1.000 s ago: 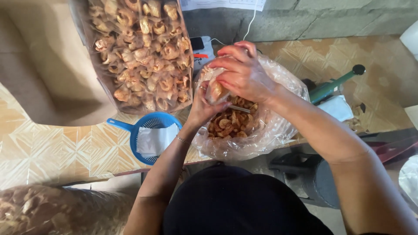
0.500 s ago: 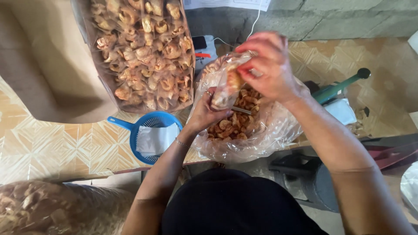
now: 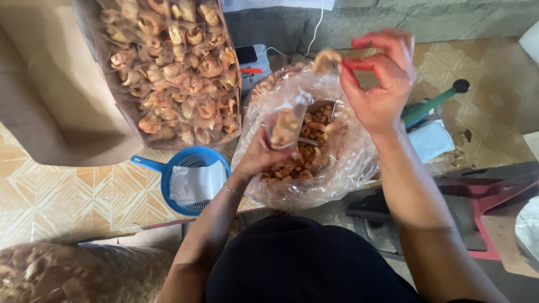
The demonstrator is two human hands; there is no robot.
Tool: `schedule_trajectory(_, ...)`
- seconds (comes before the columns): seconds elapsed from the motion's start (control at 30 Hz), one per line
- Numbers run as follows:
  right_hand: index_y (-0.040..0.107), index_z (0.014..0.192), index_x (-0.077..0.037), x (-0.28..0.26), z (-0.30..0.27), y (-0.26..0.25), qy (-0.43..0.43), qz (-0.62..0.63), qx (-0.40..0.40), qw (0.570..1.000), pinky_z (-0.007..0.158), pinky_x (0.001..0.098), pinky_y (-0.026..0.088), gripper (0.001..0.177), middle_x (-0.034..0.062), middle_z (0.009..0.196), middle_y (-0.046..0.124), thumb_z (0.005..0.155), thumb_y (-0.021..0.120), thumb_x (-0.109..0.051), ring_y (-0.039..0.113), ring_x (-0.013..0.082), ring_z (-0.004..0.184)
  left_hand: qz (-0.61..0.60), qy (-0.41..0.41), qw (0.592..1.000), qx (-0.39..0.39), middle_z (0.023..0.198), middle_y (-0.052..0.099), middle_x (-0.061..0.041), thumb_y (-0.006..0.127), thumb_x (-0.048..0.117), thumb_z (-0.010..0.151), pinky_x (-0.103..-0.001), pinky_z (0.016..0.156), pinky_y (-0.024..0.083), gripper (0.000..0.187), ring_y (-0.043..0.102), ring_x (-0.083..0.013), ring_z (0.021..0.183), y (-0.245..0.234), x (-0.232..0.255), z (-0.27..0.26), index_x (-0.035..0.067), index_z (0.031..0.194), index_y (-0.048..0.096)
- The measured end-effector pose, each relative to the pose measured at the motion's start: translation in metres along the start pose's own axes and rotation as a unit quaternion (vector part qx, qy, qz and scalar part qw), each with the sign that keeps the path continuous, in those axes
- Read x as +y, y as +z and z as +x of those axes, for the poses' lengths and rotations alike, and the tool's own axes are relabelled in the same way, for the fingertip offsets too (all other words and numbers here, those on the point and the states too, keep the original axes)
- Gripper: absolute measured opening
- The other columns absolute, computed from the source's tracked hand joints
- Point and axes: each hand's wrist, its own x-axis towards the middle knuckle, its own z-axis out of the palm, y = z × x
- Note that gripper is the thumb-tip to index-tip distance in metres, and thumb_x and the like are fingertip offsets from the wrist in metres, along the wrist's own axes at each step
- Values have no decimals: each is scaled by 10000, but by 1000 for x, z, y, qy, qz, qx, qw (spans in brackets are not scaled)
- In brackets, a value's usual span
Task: Bagging fried snacks from a large bulk container into individual plastic bags using a metal scoop.
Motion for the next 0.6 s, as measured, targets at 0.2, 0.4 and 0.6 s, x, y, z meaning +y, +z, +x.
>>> schedule_trajectory(0.2,739,983,-75,-1,-57,0,200,89,-257,941,900,486,463,247,174,1171,655,757,838,-91,610,392,1023,29,62,992,107,1125,617,-167,978,52,530,-454,978,520,878,586,-293,1071,-17,-21,-7,29,1255,481)
schedule_trajectory(0.4,667,1235,-115,-4,2,30,228,200,-304,903,902,403,490,410,152,1369,546,889,803,-287,585,322,1180,35,95,992,77,1117,656,-146,989,29,540,-387,930,546,885,619,-222,1027,-33,-49,-1,25,1292,523)
schedule_trajectory(0.6,715,973,-51,-8,61,64,119,298,-524,789,874,577,463,277,321,1229,588,956,635,-315,563,564,1046,-61,-39,995,65,1220,614,-174,854,319,759,-429,918,528,888,618,-249,1064,-45,-23,-18,-4,1451,401)
